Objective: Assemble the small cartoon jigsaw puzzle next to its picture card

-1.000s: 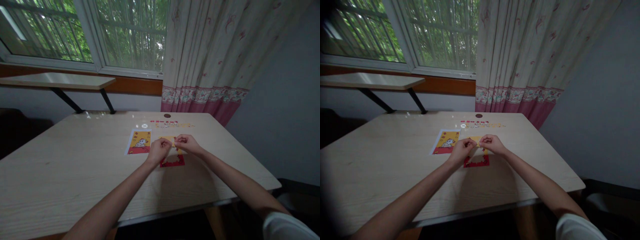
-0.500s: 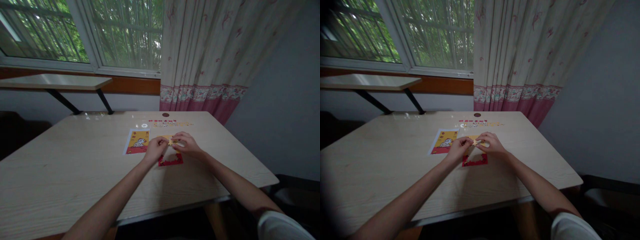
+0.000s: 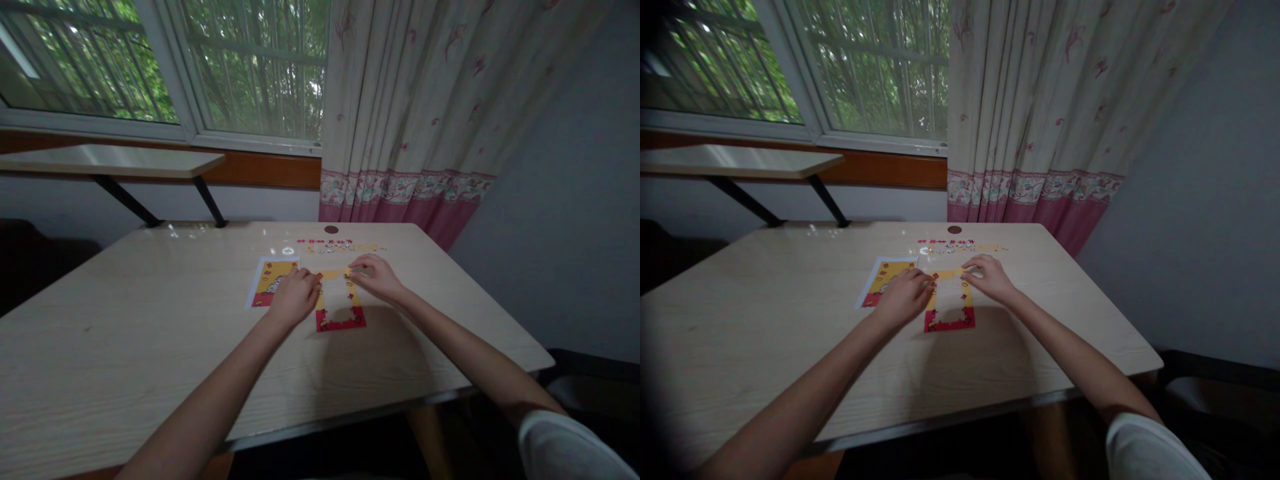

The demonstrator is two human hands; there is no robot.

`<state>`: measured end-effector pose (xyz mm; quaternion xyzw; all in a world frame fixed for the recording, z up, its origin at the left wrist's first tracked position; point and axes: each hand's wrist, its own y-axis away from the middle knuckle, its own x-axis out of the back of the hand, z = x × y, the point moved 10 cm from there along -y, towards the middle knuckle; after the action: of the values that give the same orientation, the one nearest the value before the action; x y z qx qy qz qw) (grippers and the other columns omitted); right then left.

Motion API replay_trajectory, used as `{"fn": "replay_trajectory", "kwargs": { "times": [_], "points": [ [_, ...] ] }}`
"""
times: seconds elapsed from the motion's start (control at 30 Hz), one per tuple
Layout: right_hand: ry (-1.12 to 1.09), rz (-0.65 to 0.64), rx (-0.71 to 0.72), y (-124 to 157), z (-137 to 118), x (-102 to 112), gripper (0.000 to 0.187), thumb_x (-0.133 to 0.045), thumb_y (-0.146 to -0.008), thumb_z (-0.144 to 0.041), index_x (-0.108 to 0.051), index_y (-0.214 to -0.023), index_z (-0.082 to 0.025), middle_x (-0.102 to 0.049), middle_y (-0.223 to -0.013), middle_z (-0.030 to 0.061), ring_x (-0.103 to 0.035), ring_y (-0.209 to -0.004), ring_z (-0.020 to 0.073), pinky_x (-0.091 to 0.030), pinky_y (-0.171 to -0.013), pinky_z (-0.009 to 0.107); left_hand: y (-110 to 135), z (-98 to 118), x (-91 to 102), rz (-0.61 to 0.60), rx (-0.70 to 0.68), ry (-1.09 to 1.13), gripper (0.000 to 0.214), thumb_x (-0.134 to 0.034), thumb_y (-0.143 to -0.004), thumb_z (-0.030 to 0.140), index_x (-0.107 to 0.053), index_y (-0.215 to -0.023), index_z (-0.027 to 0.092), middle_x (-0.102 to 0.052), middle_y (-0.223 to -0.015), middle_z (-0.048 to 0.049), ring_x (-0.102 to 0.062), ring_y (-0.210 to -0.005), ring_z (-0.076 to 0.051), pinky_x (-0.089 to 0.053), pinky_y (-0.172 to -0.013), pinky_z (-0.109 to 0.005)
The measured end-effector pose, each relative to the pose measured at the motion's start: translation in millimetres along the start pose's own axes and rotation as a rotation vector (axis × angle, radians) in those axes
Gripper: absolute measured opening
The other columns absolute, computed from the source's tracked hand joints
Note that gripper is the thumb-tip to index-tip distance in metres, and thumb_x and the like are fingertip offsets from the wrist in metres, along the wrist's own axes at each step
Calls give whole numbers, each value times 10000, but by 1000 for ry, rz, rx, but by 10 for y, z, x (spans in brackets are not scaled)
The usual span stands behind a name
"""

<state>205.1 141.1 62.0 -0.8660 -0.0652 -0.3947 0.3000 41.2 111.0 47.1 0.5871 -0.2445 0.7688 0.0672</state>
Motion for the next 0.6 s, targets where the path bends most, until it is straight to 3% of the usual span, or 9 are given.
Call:
{"fn": "replay_trajectory", "kwargs": {
  "times": [0.1, 0.23, 0.6],
  "points": [
    [-39, -101, -70, -121, 189, -184, 131, -682, -757, -265, -710, -866, -199, -697, -915, 47, -615, -869, 164, -444, -793, 290, -2, -8, -30, -40, -32, -19, 289, -419, -896, 265, -643, -1058, 178, -619, -1053, -106, -535, -992, -253, -410, -873, -391],
    [-52, -130, -104, -168, 329, -325, 137, -690, -743, -247, -717, -864, -189, -701, -911, 43, -617, -862, 159, -440, -792, 277, 10, 27, -61, -75, -79, -31, 286, -425, -901, 271, -627, -1083, 181, -619, -1110, -95, -523, -1016, -259, -403, -866, -395],
    [5, -153, -109, -117, 394, -428, 173, -706, -730, -268, -725, -894, -214, -704, -935, 39, -615, -899, 175, -433, -832, 306, 20, 25, -108, -97, -58, -27, 333, -401, -918, 300, -601, -1157, 183, -611, -1185, -98, -510, -1050, -277, -396, -847, -417]
  ]
}}
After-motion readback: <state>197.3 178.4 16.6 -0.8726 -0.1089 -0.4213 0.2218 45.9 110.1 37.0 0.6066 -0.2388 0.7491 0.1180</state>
